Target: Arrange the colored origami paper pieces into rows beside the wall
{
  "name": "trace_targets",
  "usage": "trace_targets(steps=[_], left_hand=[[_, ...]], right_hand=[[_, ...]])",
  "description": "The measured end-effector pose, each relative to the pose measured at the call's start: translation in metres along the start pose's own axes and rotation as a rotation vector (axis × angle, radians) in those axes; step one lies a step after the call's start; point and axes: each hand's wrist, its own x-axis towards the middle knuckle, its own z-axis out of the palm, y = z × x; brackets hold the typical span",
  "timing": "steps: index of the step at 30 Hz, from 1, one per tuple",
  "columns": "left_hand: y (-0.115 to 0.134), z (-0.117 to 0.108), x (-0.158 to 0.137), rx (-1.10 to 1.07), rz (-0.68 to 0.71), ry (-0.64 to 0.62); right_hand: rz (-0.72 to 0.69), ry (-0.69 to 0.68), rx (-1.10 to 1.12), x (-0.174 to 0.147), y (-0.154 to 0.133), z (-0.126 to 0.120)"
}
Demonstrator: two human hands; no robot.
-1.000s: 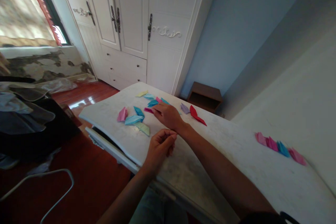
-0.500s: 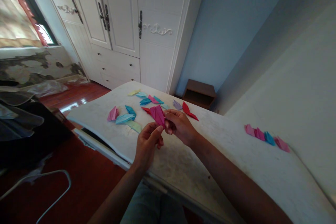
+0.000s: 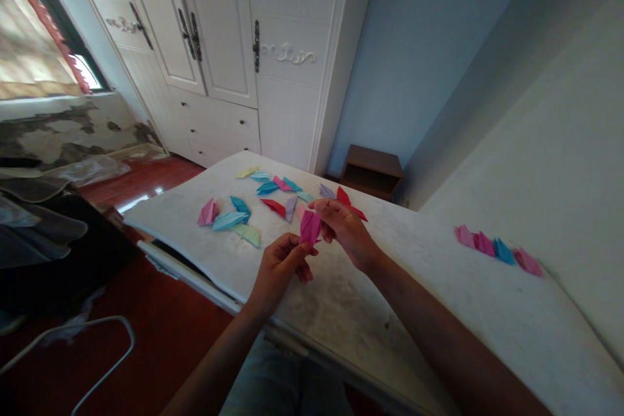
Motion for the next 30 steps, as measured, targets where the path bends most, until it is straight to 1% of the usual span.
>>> trace_targets(steps=[3, 7, 9, 11, 13, 15, 18, 23, 27, 30], left_hand=[[0.000, 0.000, 0.000, -0.015, 0.005, 0.007], [-0.001, -0.004, 0.002, -0.100, 0.053, 0.117], [-0.002, -0.005, 0.003, -0.133, 0.082, 0.173], [-0.003, -0.006, 0.004, -0.145, 0.096, 0.208], [-0.004, -0.006, 0.004, -0.142, 0.099, 0.220], [-0.003, -0.006, 0.004, -0.131, 0.099, 0.215], [-0.003, -0.005, 0.004, -0.117, 0.095, 0.196], [-0.003, -0.006, 0.004, -0.072, 0.088, 0.183], [-0.006, -0.001, 0.004, 0.100, 0.100, 0.168], [-0.011, 0.017, 0.001, 0.220, 0.099, 0.168]], right_hand=[[-0.013, -0.020, -0.163, -0.001, -0.003, -0.009], [-0.005, -0.035, -0.258, -0.007, -0.006, -0.022], [0.052, -0.087, -0.306, -0.012, -0.005, -0.027], [0.136, -0.170, -0.348, -0.018, -0.002, -0.031], [0.199, -0.245, -0.368, -0.025, 0.002, -0.033], [0.228, -0.273, -0.362, -0.031, 0.007, -0.035], [0.247, -0.219, -0.308, -0.038, 0.009, -0.037], [0.212, -0.033, -0.190, -0.050, 0.004, -0.048], [0.141, 0.079, -0.125, -0.066, 0.002, -0.071], [0.118, 0.180, -0.091, -0.083, 0.000, -0.097]])
